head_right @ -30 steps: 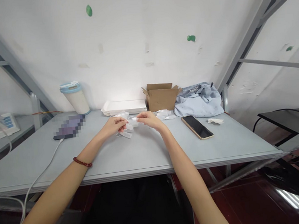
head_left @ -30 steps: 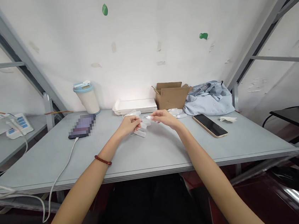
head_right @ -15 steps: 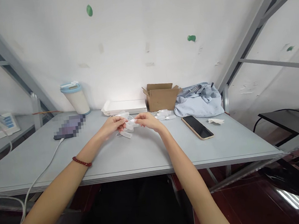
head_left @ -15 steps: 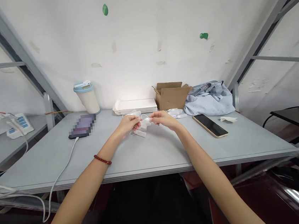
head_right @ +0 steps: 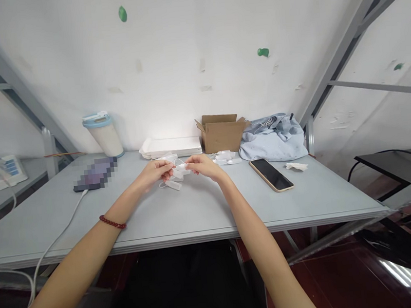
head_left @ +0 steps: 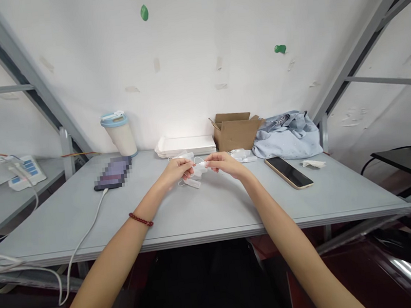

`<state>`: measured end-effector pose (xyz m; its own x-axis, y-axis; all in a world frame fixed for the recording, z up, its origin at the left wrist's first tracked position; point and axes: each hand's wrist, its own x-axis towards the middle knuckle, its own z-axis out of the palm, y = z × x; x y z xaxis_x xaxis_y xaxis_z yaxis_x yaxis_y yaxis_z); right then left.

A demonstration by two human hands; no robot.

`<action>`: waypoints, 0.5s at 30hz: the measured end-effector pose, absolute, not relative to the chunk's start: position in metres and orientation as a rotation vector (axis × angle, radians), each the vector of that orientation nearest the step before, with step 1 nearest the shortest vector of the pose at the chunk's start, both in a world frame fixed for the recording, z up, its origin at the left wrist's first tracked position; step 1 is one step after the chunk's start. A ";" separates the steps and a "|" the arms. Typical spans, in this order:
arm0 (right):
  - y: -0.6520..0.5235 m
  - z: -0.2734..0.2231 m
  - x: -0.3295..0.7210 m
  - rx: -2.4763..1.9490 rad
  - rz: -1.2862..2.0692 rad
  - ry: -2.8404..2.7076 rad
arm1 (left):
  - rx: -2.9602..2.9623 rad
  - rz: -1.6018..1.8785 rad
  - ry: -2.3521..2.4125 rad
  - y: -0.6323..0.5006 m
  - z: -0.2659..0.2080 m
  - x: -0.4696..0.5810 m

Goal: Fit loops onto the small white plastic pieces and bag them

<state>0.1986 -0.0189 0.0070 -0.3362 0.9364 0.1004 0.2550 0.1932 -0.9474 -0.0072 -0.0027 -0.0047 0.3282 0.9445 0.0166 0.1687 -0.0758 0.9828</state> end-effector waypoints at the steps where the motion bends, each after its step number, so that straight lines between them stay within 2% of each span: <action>1: -0.019 0.007 0.199 -1.130 1.168 -1.740 | 1.517 0.898 1.061 -0.002 -0.005 -0.007; 15: -0.021 0.002 0.193 -1.113 1.144 -1.784 | 1.519 0.885 1.063 -0.004 -0.006 -0.005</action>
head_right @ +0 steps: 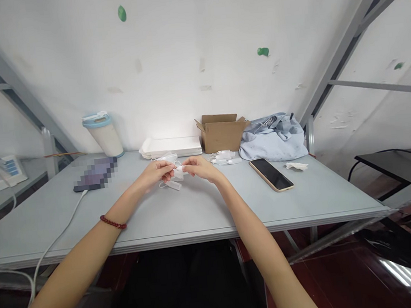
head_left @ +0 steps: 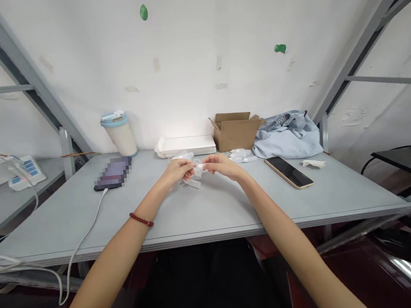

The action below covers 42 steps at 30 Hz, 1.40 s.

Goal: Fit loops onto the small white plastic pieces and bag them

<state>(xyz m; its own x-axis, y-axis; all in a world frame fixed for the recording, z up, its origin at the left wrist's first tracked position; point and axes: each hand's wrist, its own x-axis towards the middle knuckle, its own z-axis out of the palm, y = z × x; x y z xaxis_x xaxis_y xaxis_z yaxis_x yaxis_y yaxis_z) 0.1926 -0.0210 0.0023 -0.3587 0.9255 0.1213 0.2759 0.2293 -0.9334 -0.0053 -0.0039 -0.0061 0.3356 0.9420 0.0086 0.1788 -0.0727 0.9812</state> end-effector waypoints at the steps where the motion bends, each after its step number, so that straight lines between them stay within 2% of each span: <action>1: -0.021 0.002 0.193 -1.117 1.143 -1.775 | 1.512 0.894 1.063 -0.004 -0.006 -0.005; 42: -0.016 0.001 0.195 -1.086 1.133 -1.676 | 1.403 0.897 1.026 -0.004 -0.004 -0.008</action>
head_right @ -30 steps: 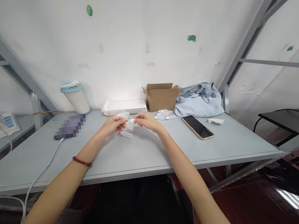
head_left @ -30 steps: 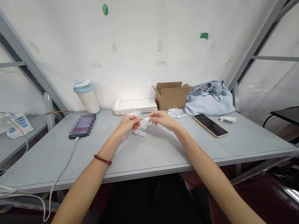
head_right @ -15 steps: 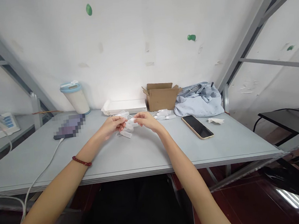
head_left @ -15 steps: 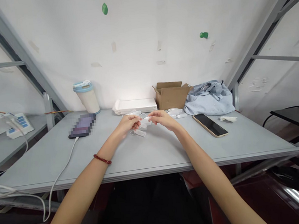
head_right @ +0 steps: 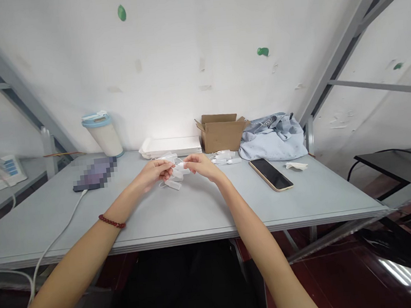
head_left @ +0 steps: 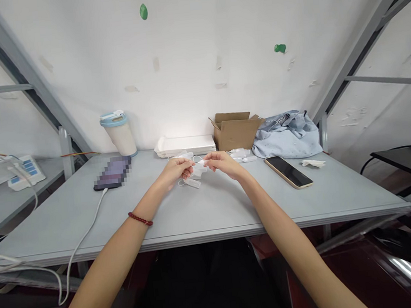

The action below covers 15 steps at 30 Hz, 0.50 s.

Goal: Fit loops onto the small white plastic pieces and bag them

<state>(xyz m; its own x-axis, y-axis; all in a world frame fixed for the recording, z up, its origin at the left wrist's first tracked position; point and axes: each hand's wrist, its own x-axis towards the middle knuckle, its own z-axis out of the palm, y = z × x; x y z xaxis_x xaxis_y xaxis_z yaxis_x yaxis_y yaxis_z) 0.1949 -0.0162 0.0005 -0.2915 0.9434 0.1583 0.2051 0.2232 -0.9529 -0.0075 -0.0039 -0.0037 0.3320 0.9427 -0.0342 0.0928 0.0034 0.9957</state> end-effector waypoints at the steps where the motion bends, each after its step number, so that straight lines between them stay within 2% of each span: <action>1: -0.016 0.001 0.195 -1.090 1.133 -1.675 | 1.404 0.898 1.026 -0.004 -0.004 -0.008; 15: -0.016 0.001 0.194 -1.074 1.163 -1.654 | 1.411 0.890 1.009 -0.003 -0.005 -0.008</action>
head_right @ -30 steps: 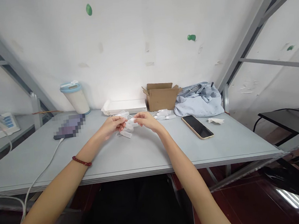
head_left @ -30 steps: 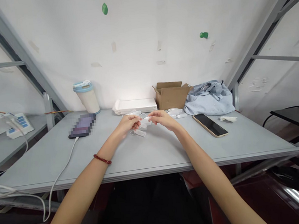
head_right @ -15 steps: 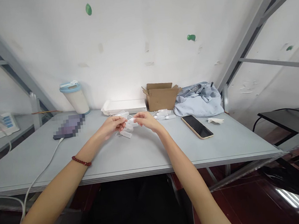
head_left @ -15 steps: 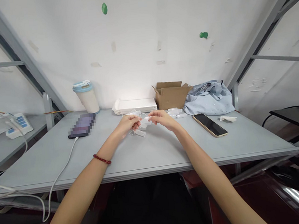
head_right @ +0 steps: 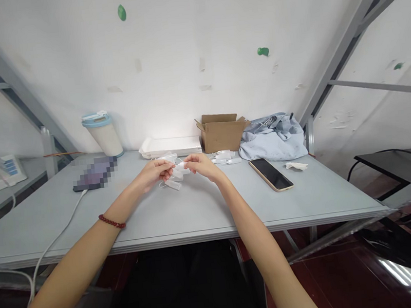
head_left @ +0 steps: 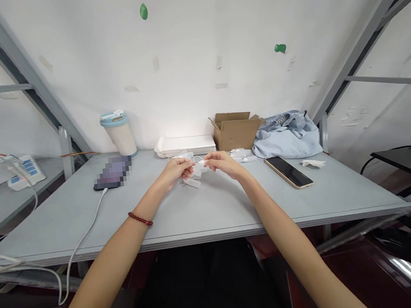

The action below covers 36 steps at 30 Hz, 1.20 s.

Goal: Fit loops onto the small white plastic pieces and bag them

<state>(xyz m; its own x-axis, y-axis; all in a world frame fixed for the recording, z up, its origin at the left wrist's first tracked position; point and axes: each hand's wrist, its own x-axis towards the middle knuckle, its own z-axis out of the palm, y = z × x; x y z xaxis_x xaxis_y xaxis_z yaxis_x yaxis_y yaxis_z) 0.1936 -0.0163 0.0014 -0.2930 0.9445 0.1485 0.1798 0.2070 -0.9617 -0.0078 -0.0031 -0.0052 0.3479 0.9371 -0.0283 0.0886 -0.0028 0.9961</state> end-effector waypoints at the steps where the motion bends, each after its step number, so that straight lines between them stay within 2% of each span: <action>1: -0.016 0.001 0.194 -1.069 1.163 -1.654 | 1.414 0.887 1.009 -0.003 -0.005 -0.008; 36: -0.025 0.002 0.180 -1.170 1.135 -1.636 | 1.458 0.921 1.088 -0.007 -0.009 -0.001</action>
<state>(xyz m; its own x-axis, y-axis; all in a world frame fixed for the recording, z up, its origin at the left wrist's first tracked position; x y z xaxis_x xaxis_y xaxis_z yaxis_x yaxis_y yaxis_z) 0.1804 -0.0246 0.0016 -0.2435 0.9639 0.1075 0.2367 0.1666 -0.9572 -0.0010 -0.0071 -0.0088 0.2909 0.9567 -0.0077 0.1508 -0.0379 0.9878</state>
